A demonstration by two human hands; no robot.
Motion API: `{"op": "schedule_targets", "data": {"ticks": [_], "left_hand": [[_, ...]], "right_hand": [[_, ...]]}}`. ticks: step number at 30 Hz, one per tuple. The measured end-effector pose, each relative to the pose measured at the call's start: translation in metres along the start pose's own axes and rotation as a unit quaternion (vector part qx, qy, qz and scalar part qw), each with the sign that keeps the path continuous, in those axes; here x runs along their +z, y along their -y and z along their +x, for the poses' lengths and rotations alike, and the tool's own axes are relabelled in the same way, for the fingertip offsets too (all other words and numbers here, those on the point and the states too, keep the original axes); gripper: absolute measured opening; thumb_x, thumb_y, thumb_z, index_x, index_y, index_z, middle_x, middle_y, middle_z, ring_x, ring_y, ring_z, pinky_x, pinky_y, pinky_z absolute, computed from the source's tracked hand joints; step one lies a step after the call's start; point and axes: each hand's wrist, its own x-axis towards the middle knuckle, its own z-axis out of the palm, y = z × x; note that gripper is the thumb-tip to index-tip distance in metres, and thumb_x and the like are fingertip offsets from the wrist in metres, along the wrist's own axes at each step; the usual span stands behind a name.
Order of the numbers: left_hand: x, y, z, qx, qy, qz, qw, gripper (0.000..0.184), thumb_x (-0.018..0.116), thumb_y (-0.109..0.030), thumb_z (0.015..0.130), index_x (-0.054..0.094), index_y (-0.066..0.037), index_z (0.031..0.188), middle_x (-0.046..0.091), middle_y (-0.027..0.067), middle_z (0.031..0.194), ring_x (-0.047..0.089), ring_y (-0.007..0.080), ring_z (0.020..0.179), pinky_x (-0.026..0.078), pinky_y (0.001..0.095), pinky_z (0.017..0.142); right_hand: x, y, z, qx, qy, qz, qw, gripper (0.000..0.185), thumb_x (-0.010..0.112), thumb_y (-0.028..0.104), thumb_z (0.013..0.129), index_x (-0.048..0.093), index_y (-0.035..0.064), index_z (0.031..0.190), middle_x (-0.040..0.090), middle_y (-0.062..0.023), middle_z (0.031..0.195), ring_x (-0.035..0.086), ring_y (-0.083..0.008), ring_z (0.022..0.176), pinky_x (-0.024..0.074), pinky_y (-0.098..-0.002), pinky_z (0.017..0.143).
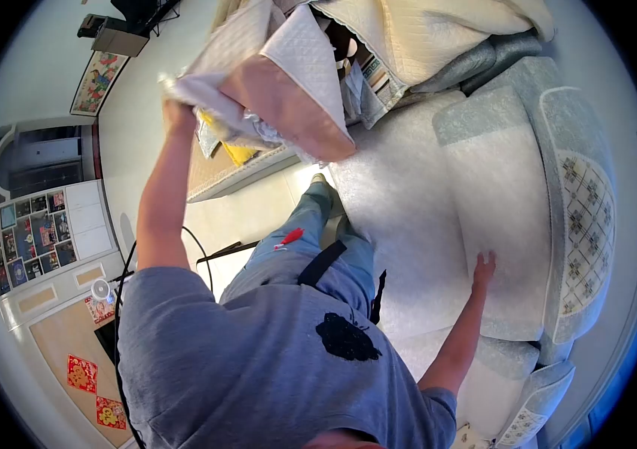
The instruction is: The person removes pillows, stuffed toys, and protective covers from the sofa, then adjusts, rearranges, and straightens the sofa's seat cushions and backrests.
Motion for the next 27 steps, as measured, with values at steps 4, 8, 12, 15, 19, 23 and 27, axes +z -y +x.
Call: {"op": "schedule_targets", "data": {"ticks": [4, 8, 12, 15, 19, 23, 27], "left_hand": [[-0.055, -0.070, 0.031, 0.073, -0.101, -0.077, 0.989, 0.027, 0.049, -0.026, 0.084, 0.052, -0.003, 0.098, 0.055, 0.0138, 0.097, 0.057, 0.0284, 0.081, 0.050, 0.0428, 0.071], [-0.052, -0.130, 0.012, 0.160, -0.214, -0.058, 0.962, 0.031, 0.046, -0.025, 0.084, 0.051, -0.003, 0.105, 0.054, 0.0141, 0.102, 0.056, 0.0300, 0.084, 0.050, 0.0429, 0.074], [-0.130, -0.134, 0.065, 0.209, -0.255, -0.070, 0.941, 0.037, 0.044, -0.023, 0.084, 0.048, -0.002, 0.115, 0.049, 0.0149, 0.116, 0.053, 0.0317, 0.096, 0.045, 0.0443, 0.083], [-0.115, -0.152, 0.053, 0.223, -0.358, -0.032, 0.906, 0.033, 0.045, -0.020, 0.082, 0.053, 0.000, 0.108, 0.053, 0.0131, 0.111, 0.055, 0.0283, 0.091, 0.047, 0.0411, 0.079], [-0.133, -0.154, 0.070, 0.224, -0.386, -0.060, 0.893, 0.032, 0.045, -0.019, 0.082, 0.055, 0.000, 0.107, 0.055, 0.0125, 0.108, 0.056, 0.0270, 0.088, 0.048, 0.0393, 0.076], [-0.149, -0.158, 0.079, 0.179, -0.480, -0.020, 0.859, 0.034, 0.042, -0.016, 0.082, 0.054, 0.002, 0.107, 0.055, 0.0149, 0.109, 0.057, 0.0277, 0.085, 0.049, 0.0384, 0.073], [-0.199, -0.154, 0.109, 0.205, -0.441, -0.134, 0.864, 0.033, 0.042, -0.015, 0.080, 0.057, 0.003, 0.103, 0.058, 0.0165, 0.104, 0.059, 0.0301, 0.083, 0.050, 0.0397, 0.073]], "right_hand": [[0.036, 0.009, 0.005, 0.023, 0.098, 0.079, 0.992, 0.048, 0.055, 0.024, 0.082, 0.043, -0.0020, 0.121, 0.047, -0.0204, 0.120, 0.045, -0.0302, 0.112, 0.0346, -0.0344, 0.094], [0.065, 0.037, 0.004, -0.008, 0.168, 0.113, 0.979, 0.043, 0.053, 0.021, 0.083, 0.046, -0.0011, 0.118, 0.058, -0.0096, 0.094, 0.052, -0.0151, 0.082, 0.0420, -0.0275, 0.070], [0.083, 0.084, -0.005, -0.064, 0.199, 0.110, 0.972, 0.042, 0.052, 0.022, 0.084, 0.047, 0.0000, 0.119, 0.058, -0.0114, 0.098, 0.053, -0.0170, 0.086, 0.0422, -0.0284, 0.074], [0.096, 0.123, -0.016, -0.090, 0.211, 0.128, 0.965, 0.040, 0.052, 0.022, 0.084, 0.048, 0.0005, 0.118, 0.058, -0.0127, 0.100, 0.054, -0.0185, 0.086, 0.0423, -0.0290, 0.076], [0.098, 0.174, -0.032, -0.097, 0.226, 0.136, 0.960, 0.040, 0.053, 0.024, 0.083, 0.050, 0.0019, 0.116, 0.058, -0.0150, 0.103, 0.055, -0.0224, 0.092, 0.0422, -0.0312, 0.081], [0.097, 0.225, -0.052, -0.101, 0.229, 0.158, 0.955, 0.038, 0.055, 0.025, 0.081, 0.053, 0.0035, 0.113, 0.059, -0.0156, 0.102, 0.056, -0.0245, 0.095, 0.0427, -0.0324, 0.083], [0.121, 0.278, -0.068, -0.115, 0.210, 0.136, 0.961, 0.039, 0.054, 0.024, 0.083, 0.050, 0.0052, 0.117, 0.059, -0.0131, 0.100, 0.055, -0.0181, 0.089, 0.0424, -0.0292, 0.079]]}}
